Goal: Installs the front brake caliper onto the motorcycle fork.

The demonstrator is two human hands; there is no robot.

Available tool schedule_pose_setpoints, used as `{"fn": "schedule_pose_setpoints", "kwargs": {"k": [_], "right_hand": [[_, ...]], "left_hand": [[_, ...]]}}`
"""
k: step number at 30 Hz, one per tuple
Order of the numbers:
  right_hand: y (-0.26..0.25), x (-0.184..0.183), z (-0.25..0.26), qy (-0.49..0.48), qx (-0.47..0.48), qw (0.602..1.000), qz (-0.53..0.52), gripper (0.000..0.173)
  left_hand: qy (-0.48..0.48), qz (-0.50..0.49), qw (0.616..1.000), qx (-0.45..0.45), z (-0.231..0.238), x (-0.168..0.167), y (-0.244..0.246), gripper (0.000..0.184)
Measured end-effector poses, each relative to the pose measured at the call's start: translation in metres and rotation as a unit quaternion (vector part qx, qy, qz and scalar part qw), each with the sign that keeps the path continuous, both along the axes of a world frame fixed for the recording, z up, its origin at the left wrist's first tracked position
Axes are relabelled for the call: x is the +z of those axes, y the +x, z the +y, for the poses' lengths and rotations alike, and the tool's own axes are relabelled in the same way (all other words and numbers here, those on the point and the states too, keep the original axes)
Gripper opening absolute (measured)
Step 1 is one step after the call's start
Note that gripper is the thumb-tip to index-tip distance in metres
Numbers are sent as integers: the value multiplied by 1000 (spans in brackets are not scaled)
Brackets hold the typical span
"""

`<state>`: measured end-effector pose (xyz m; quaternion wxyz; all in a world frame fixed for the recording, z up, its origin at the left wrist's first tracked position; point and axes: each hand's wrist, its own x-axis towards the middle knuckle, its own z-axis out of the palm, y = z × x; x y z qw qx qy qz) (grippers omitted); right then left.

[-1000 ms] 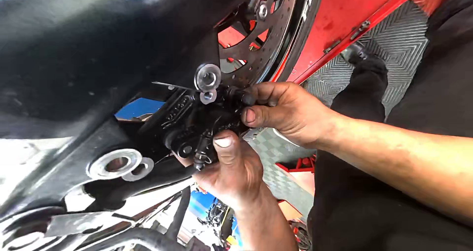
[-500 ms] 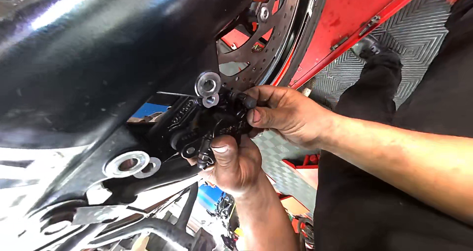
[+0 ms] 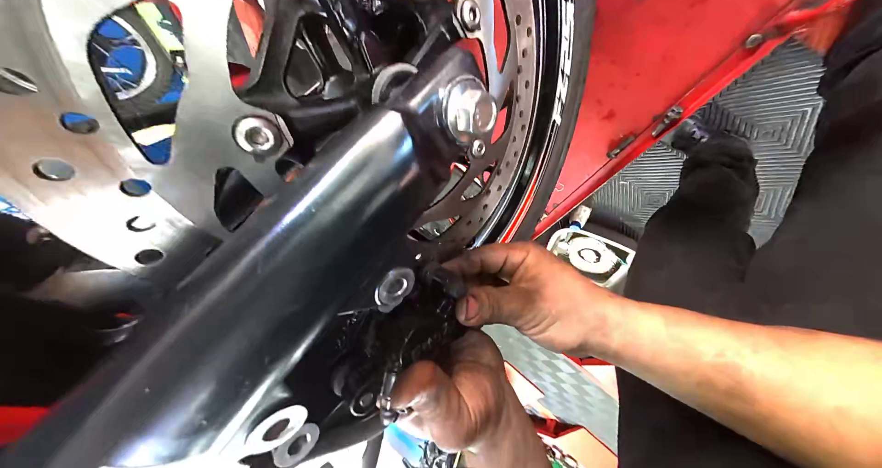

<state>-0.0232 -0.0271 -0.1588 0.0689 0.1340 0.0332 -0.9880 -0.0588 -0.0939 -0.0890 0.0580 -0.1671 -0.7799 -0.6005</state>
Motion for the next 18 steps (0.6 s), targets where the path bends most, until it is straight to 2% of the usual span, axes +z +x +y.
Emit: {"fn": "schedule_pose_setpoints", "kwargs": {"k": [4, 8, 12, 15, 18], "right_hand": [[0, 1, -2, -13, 3, 1000, -6, 28], [1, 1, 1, 12, 6, 1000, 0, 27], [5, -6, 5, 59, 22, 997, 34, 29], [10, -12, 14, 122, 72, 987, 75, 39], [24, -7, 22, 159, 140, 975, 71, 51]], "left_hand": [[10, -47, 999, -11, -9, 6, -2, 24], [47, -184, 979, -71, -38, 19, -11, 27], [38, -170, 984, -47, -39, 17, -5, 28], [46, -210, 975, -51, -45, 25, 4, 27], [35, -275, 959, -59, -59, 41, 15, 31]]}}
